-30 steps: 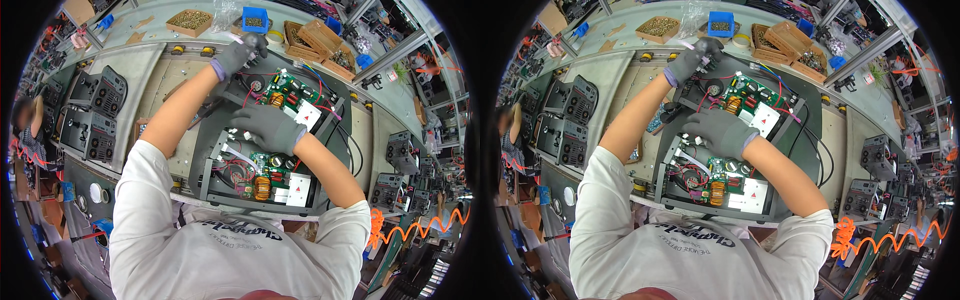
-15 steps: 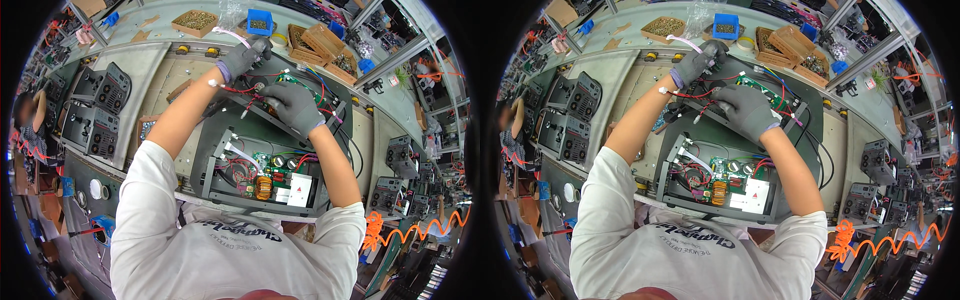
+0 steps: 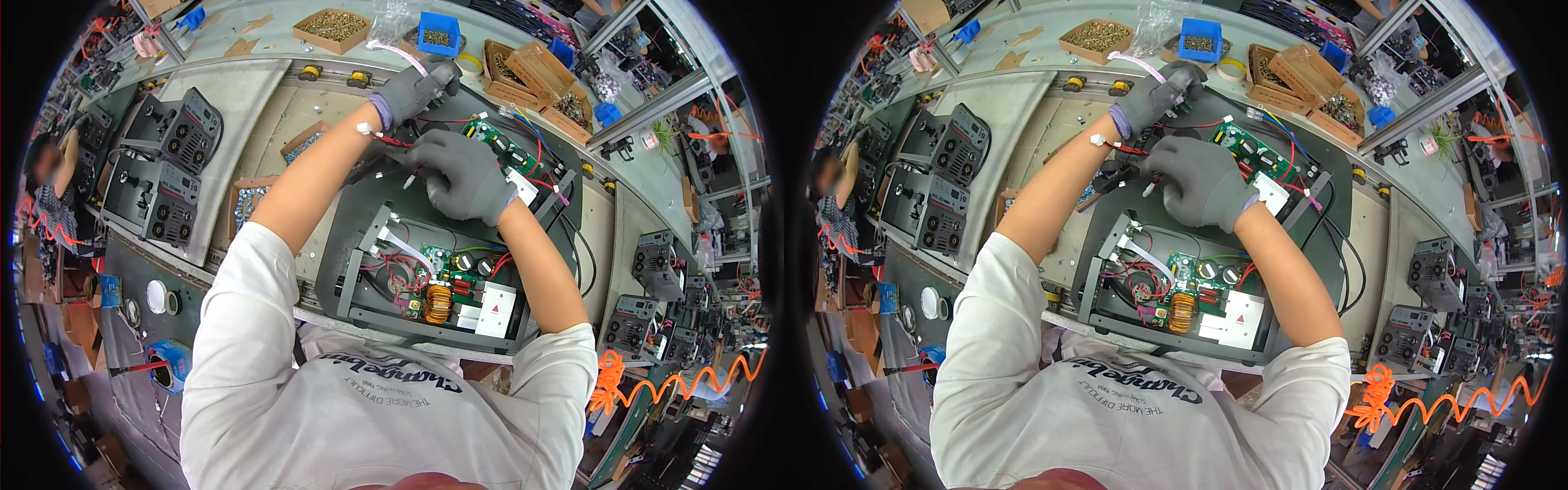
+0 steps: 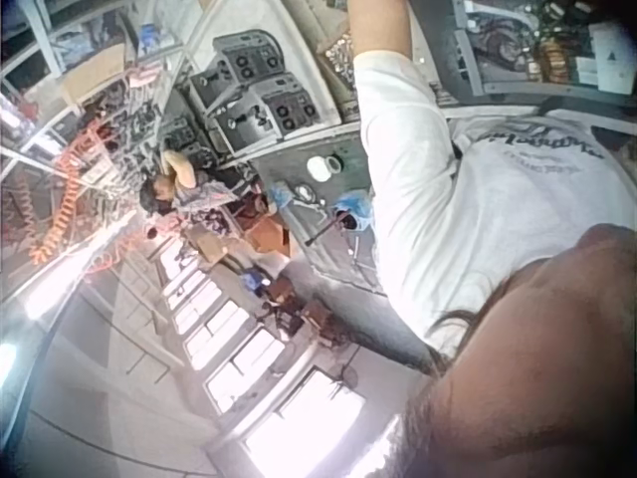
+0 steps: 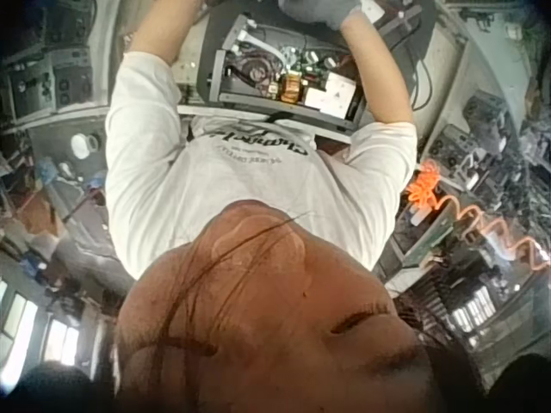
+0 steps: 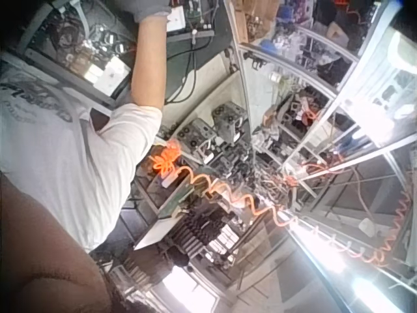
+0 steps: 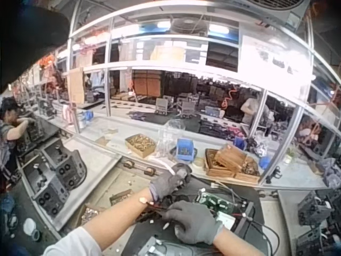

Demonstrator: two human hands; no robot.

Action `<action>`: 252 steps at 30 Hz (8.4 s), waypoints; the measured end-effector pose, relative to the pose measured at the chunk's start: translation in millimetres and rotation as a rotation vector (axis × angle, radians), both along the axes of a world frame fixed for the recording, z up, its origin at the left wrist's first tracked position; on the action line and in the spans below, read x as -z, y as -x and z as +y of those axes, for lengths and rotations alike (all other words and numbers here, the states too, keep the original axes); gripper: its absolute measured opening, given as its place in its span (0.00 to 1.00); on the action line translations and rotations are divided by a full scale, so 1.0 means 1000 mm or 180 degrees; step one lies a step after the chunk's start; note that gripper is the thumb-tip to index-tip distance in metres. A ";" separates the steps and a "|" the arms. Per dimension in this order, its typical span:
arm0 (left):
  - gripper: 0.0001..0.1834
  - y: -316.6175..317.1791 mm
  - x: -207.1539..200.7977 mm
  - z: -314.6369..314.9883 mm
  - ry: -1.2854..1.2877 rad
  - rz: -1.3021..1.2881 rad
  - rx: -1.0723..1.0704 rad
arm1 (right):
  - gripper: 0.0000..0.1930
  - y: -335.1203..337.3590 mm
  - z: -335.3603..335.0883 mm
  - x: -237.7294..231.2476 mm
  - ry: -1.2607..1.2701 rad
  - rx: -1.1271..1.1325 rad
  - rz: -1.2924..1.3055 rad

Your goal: The person assembles an electronic device by using a pneumatic screwdriver to fasten screws into the metal casing. They then connect several multi-colored wires to the internal circuit board and components, organizing the wiring within the chassis.

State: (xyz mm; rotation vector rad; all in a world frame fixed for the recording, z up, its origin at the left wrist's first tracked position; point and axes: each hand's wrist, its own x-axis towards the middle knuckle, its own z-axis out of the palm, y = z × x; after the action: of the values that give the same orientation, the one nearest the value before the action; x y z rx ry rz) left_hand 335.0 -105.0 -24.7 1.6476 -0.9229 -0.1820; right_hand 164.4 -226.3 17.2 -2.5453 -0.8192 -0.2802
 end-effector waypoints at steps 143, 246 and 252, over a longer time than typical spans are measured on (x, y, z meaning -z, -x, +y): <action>0.08 0.000 0.011 -0.034 0.0905 0.0586 0.0759 | 0.10 -0.079 -0.038 0.038 0.1237 0.2434 0.0317; 0.27 -0.010 0.018 -0.031 0.0715 0.0838 0.0790 | 0.10 -0.031 -0.033 -0.010 0.1598 0.1095 0.0830; 0.24 -0.012 0.016 -0.030 0.0678 0.0707 0.0806 | 0.15 -0.031 -0.057 0.000 0.0591 0.0307 0.0609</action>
State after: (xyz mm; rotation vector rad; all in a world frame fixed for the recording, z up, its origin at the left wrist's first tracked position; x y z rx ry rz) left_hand 347.0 -134.8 -40.8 1.2839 -0.9435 -0.4170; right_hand 195.2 -283.2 16.8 -2.7363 -0.6786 0.0118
